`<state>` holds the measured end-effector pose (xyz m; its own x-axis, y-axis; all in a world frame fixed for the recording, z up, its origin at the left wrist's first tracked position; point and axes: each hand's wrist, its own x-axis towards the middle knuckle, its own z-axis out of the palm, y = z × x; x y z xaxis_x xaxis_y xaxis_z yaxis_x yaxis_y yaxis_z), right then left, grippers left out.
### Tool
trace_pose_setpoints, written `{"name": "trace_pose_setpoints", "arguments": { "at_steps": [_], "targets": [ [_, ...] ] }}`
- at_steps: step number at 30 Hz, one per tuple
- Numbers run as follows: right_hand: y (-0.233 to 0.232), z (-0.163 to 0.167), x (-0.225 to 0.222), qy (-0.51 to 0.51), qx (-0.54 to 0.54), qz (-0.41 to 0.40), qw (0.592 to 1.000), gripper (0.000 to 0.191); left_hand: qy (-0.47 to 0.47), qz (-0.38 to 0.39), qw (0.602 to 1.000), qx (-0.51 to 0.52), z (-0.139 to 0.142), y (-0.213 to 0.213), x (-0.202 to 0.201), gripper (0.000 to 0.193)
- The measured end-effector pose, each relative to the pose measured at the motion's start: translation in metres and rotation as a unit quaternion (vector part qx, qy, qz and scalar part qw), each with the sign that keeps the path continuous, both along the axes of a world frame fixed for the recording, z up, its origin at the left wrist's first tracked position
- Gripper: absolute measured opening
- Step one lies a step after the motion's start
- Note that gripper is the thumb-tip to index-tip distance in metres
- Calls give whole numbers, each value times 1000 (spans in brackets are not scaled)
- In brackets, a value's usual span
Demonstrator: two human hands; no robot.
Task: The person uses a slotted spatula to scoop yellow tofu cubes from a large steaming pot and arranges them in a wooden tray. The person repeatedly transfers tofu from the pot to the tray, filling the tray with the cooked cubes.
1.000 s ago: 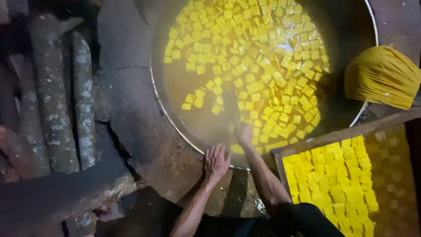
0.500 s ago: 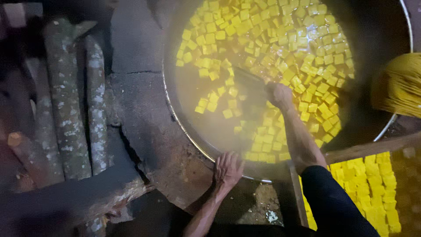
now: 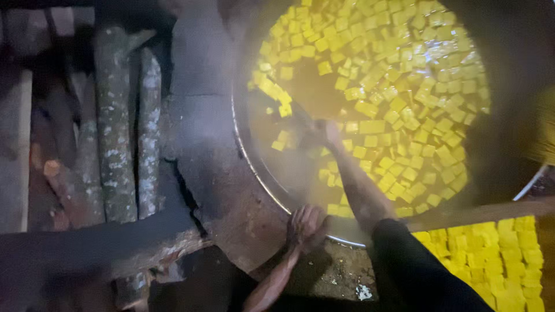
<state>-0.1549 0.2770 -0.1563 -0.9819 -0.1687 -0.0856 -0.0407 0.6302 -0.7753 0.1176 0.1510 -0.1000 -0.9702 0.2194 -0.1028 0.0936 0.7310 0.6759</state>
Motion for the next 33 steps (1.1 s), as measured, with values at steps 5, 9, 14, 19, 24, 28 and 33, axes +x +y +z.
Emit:
{"name": "trace_pose_setpoints", "arguments": {
  "at_steps": [5, 9, 14, 19, 24, 28, 33],
  "targets": [
    [13, 49, 61, -194, -113, -125, 966, 46, 15, 11, 1000, 22, -5, 2, 14, 41],
    [53, 92, 120, -117, -206, -179, 955, 43, 81, 16, 996, 44, -10, 11, 21, 45],
    [138, 138, 213, -139, -185, -232, 945, 41, 137, -13, 990, -31, 0, 19, 40, 23],
    [266, 185, 352, -41, -131, -260, 956, 38, -39, 70, 997, 12, 9, 22, 85, 28],
    [385, 221, 532, -25, -40, -356, 934, 39, 44, 92, 995, -10, 28, 52, 129, 27],
    [451, 233, 638, -87, 6, -431, 898, 40, 95, 36, 994, 49, 55, 107, 144, 22],
    [511, 207, 678, -86, 117, -445, 883, 43, 121, -30, 986, 107, 80, 187, 162, 22]
  ]
}}
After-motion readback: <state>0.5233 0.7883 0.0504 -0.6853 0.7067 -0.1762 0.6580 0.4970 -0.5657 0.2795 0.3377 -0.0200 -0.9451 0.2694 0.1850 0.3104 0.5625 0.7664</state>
